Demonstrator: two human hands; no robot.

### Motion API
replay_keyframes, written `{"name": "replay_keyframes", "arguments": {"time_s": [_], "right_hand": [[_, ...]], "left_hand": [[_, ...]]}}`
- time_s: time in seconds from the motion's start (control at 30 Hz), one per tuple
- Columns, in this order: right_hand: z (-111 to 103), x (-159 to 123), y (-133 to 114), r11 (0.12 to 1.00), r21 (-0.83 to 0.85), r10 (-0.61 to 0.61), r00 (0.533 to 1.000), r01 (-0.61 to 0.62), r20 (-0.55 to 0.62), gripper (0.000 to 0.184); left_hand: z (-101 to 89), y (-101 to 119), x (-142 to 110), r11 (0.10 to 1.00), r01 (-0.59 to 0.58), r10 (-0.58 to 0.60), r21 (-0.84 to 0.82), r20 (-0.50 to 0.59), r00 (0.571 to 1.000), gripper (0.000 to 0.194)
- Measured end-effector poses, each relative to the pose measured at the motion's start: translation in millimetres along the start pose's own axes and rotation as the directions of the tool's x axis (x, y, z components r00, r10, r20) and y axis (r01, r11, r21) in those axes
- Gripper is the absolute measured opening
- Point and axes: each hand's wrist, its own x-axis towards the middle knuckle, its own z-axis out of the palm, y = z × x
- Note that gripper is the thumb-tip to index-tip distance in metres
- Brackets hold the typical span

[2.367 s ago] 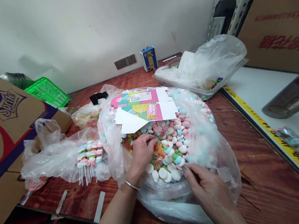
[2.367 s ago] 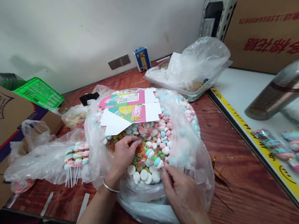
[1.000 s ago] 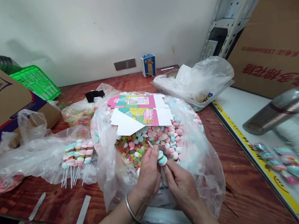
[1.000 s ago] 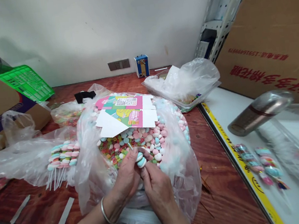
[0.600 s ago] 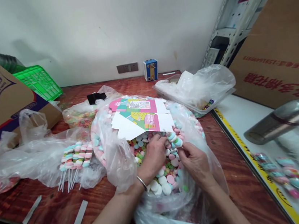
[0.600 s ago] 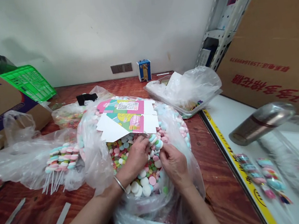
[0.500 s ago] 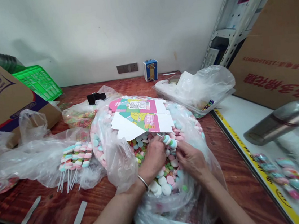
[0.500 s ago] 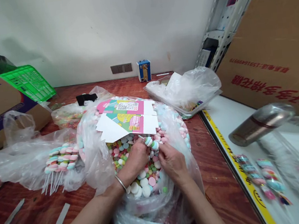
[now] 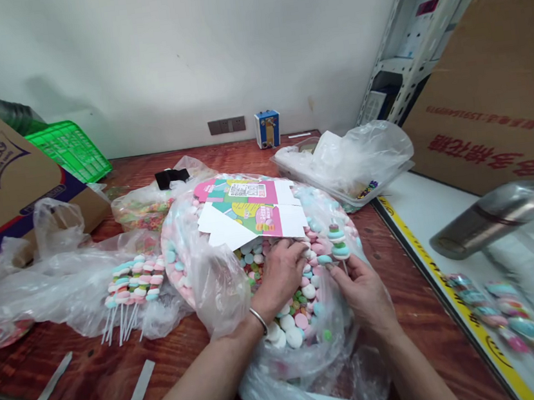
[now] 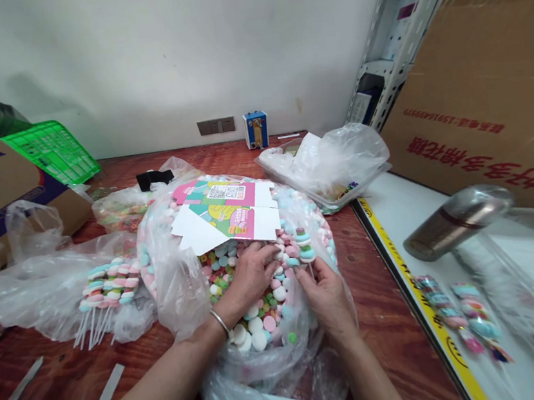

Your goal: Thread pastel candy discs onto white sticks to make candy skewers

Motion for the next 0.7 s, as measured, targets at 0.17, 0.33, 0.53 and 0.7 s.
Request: {"name": "replay_keyframes", "arguments": {"time_s": [0.17, 0.33, 0.53, 0.7], "right_hand": [[-3.6, -13.8, 8.3, 0.984, 0.145, 0.114, 0.992, -0.105, -0.056, 0.047], [-0.2, -20.6, 16.1, 0.964, 0.216, 0.167, 0.985, -0.154, -0.044, 0.047], [1.9, -24.3, 12.5, 0.973, 0.176, 0.152, 0.988, -0.149, -0.004, 0.039], [4.2, -24.9, 12.9, 0.964, 0.223, 0.149, 0.989, -0.147, 0.008, 0.041]], "left_hand": [[-0.5, -2.7, -8.2, 0.993, -0.116, 0.117, -0.019, 0.074, 0.990, 0.024], [-4.3, 0.3, -16.2, 0.986, -0.115, 0.123, -0.124, 0.062, 0.990, 0.019], [0.1, 2.1, -15.3, 0.987, 0.079, -0.071, -0.138, 0.056, 0.996, 0.029], [0.6, 1.8, -18.4, 0.982, 0.062, -0.055, -0.178, 0.047, 0.997, 0.030]]}}
